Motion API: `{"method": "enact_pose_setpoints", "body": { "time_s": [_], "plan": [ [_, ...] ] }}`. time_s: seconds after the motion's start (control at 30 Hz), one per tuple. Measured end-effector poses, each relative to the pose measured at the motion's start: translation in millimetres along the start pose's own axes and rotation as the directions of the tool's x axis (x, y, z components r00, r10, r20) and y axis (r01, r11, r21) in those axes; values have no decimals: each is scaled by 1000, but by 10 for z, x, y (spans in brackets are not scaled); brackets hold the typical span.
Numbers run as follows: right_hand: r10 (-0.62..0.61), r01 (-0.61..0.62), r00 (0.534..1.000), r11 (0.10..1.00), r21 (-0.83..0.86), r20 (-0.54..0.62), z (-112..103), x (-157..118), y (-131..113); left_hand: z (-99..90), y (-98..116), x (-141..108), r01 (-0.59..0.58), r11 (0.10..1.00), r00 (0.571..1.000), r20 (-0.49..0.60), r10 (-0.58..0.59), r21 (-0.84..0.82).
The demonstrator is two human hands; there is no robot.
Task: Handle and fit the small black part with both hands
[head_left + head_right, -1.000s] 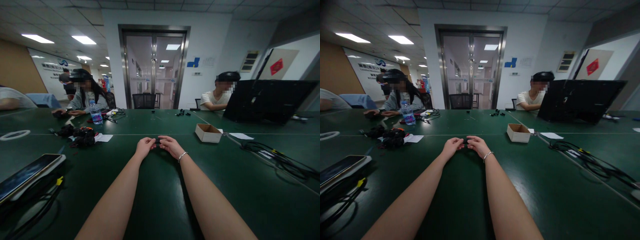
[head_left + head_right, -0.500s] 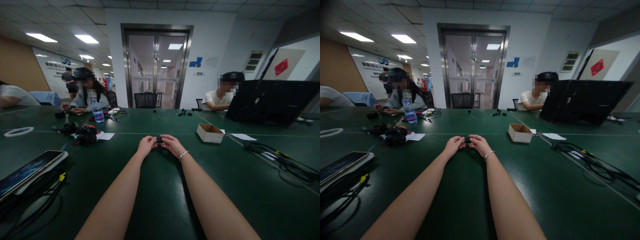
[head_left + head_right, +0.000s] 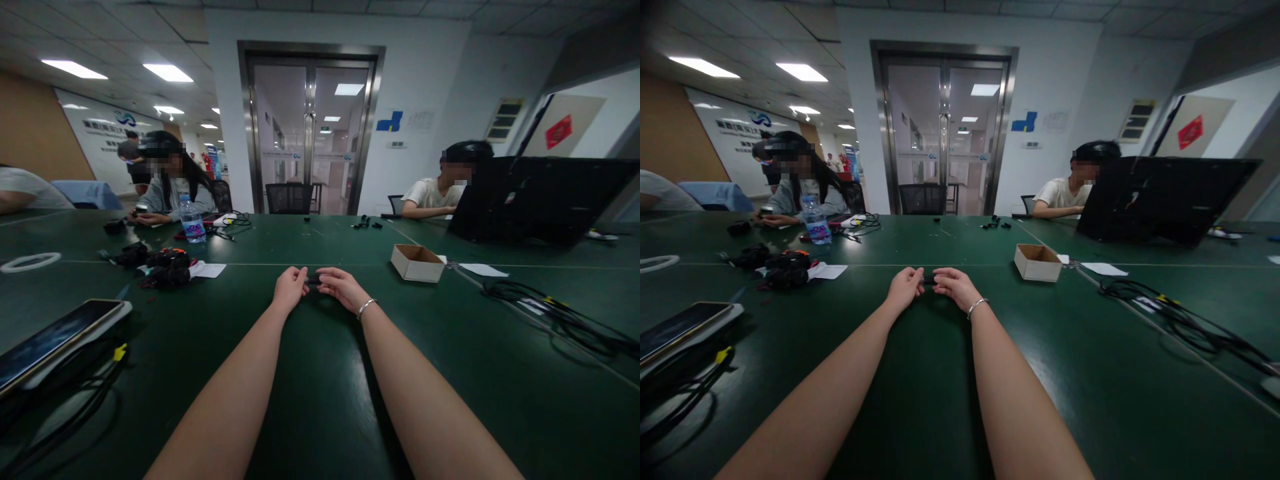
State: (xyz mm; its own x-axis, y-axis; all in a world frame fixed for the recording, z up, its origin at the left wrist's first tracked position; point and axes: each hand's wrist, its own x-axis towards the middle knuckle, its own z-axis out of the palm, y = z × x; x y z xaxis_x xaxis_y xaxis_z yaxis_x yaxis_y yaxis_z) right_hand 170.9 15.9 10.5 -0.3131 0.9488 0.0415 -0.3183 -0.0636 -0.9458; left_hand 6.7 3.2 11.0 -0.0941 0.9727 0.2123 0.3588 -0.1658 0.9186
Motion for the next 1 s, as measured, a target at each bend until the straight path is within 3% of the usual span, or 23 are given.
{"method": "enact_pose_setpoints", "body": {
  "time_s": [0.2, 0.5, 0.67, 1.0],
  "plan": [
    [0, 1, 999, 1000, -28, 38, -3, -10, 6, 32, -45, 29, 59, 996, 997, -35, -61, -61],
    [-4, 6, 999, 999, -44, 44, 24, -33, -15, -6, -20, 13, 90, 995, 996, -4, -91, -43],
    [-4, 6, 999, 998, -59, 32, 21, -33, -6, 8, -22, 5, 117, 993, 992, -38, -118, -22],
    [40, -42, 998, 999, -35, -55, 71, -35, -30, 26, -69, -18, -74, 993, 994, -72, 81, 90]
  ]
}}
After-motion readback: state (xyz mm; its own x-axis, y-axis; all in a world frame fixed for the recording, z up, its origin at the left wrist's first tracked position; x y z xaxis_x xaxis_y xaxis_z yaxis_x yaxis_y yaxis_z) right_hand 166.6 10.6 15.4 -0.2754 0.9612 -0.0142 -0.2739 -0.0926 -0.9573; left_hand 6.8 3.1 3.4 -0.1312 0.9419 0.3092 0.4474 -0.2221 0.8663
